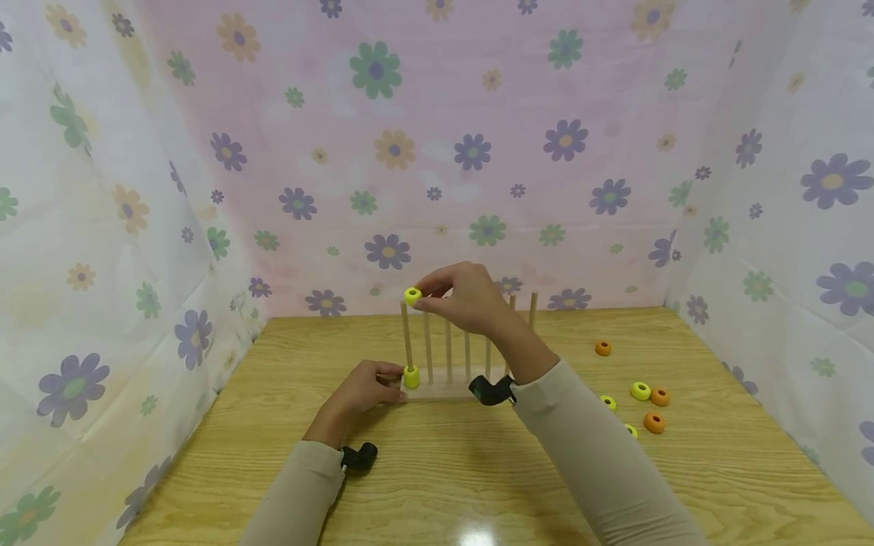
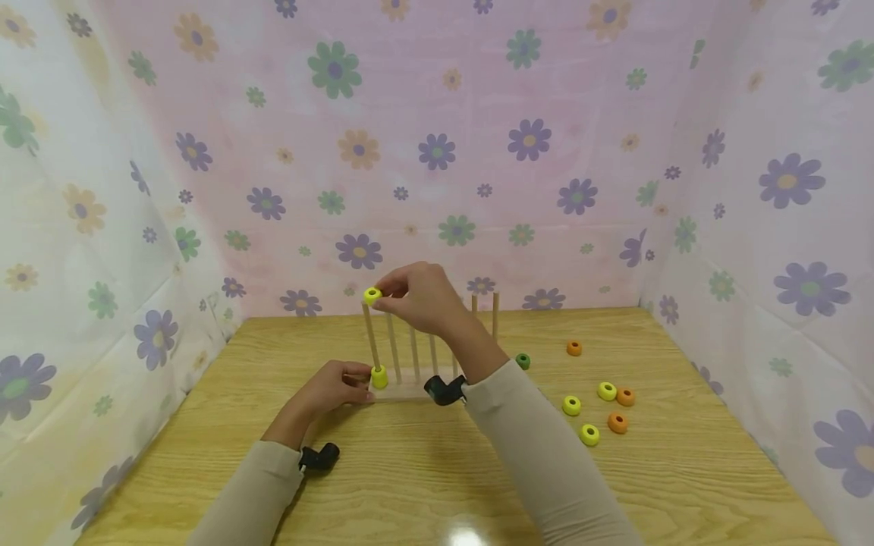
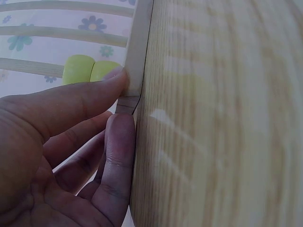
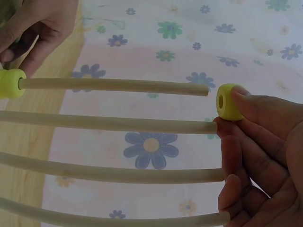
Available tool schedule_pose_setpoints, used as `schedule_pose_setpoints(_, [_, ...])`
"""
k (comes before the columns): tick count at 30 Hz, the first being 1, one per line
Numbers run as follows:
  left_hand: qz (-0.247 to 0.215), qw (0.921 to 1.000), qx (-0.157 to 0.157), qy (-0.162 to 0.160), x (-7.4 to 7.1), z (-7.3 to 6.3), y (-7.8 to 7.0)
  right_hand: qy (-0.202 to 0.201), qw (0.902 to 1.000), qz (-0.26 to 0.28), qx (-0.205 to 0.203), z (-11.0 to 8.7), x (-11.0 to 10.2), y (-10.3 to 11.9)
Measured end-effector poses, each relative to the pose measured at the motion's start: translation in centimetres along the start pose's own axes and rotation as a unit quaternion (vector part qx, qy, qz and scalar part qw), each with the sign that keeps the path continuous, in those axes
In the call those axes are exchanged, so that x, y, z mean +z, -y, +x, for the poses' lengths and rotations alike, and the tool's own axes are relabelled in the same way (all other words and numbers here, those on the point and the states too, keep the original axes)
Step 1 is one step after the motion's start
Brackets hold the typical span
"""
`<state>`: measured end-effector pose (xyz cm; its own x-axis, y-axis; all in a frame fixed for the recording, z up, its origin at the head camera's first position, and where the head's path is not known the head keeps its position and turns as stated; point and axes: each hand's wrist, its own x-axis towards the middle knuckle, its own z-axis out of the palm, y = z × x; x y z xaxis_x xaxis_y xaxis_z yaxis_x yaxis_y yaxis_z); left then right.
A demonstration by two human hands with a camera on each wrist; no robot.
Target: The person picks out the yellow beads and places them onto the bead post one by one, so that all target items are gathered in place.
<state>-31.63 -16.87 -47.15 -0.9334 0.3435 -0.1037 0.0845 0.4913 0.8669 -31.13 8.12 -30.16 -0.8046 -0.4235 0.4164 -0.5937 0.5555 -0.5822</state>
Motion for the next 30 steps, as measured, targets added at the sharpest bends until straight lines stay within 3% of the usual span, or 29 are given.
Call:
schedule_pose_setpoints(13, [-0.003, 0.9999, 0.01, 0.002, -0.1, 0.2, 0.2, 0.006, 0.9997, 0.018, 0.017, 0.2, 0.8, 0.5])
schedule_pose_setpoints(30, [-0.003, 1.0, -0.001, -0.005, 0.0, 0.2, 0.3, -0.009, 0.9994, 0.023, 0.024, 0.5, 1.3, 0.6])
